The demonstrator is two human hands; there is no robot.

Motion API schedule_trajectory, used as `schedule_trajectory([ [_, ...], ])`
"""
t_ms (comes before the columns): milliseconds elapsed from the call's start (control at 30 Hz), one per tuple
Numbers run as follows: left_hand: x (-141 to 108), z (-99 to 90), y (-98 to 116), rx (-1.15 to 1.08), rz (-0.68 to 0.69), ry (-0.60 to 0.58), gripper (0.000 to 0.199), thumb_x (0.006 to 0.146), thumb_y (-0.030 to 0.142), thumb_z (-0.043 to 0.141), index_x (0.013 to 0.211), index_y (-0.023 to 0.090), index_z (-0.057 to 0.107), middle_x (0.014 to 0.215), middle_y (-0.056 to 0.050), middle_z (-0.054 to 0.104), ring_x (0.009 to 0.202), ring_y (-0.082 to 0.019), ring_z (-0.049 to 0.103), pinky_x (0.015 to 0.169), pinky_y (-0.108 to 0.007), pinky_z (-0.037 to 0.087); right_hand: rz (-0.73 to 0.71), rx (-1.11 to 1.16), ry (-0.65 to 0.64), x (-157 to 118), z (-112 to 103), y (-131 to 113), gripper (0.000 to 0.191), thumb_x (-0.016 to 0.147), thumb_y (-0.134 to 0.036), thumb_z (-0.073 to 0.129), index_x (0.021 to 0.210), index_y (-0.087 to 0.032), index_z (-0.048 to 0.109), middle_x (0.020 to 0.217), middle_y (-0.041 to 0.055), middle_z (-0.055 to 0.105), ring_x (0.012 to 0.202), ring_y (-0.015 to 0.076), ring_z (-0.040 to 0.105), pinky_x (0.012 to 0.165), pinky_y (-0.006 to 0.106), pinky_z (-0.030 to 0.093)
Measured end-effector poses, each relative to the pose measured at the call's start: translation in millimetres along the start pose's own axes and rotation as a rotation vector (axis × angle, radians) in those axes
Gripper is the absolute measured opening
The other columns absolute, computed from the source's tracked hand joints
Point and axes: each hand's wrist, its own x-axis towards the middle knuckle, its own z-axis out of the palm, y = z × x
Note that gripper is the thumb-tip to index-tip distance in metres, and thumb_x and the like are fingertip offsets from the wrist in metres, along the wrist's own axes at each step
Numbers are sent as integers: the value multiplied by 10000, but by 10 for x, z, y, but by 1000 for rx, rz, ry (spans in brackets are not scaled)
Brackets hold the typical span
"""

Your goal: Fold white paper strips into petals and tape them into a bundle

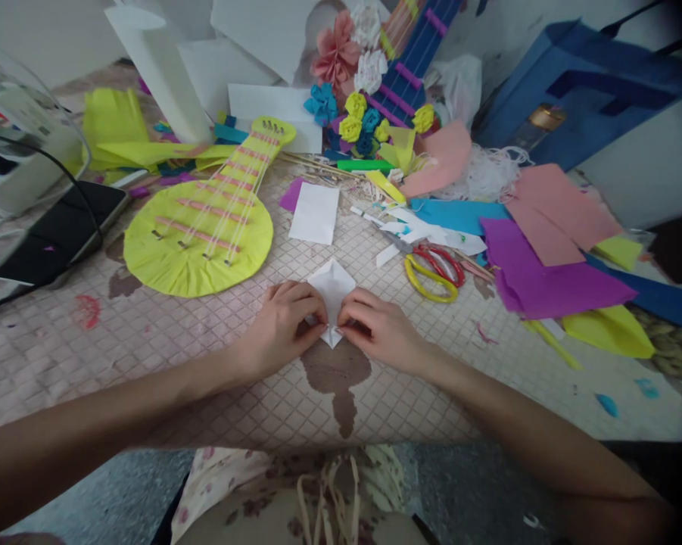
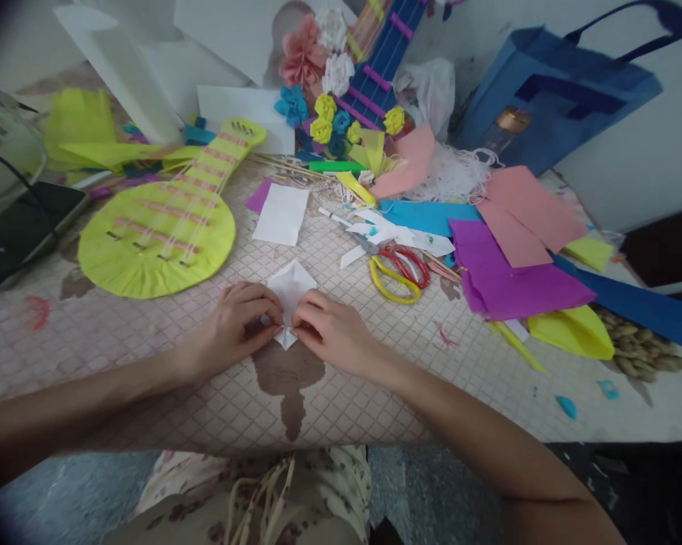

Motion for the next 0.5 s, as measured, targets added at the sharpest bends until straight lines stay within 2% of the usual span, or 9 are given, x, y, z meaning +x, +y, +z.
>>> schedule_trajectory([
  [167,3,-8,6,-25,-30,-11,57,801,149,574,803,193,609,880,-8,608,894,-184,509,841,-363,355,1,27,-5,10,-13,-1,38,859,-171,530,825,-187,539,898,8,533,771,101,530,665,221,398],
  [500,-13,34,35,46,-26,3,58,812,151,558,809,192,598,887,-12,602,912,-192,496,839,-365,345,39,-58,26,8,47,-32,46,864,-194,522,819,-190,514,889,2,514,742,100,524,640,228,382],
])
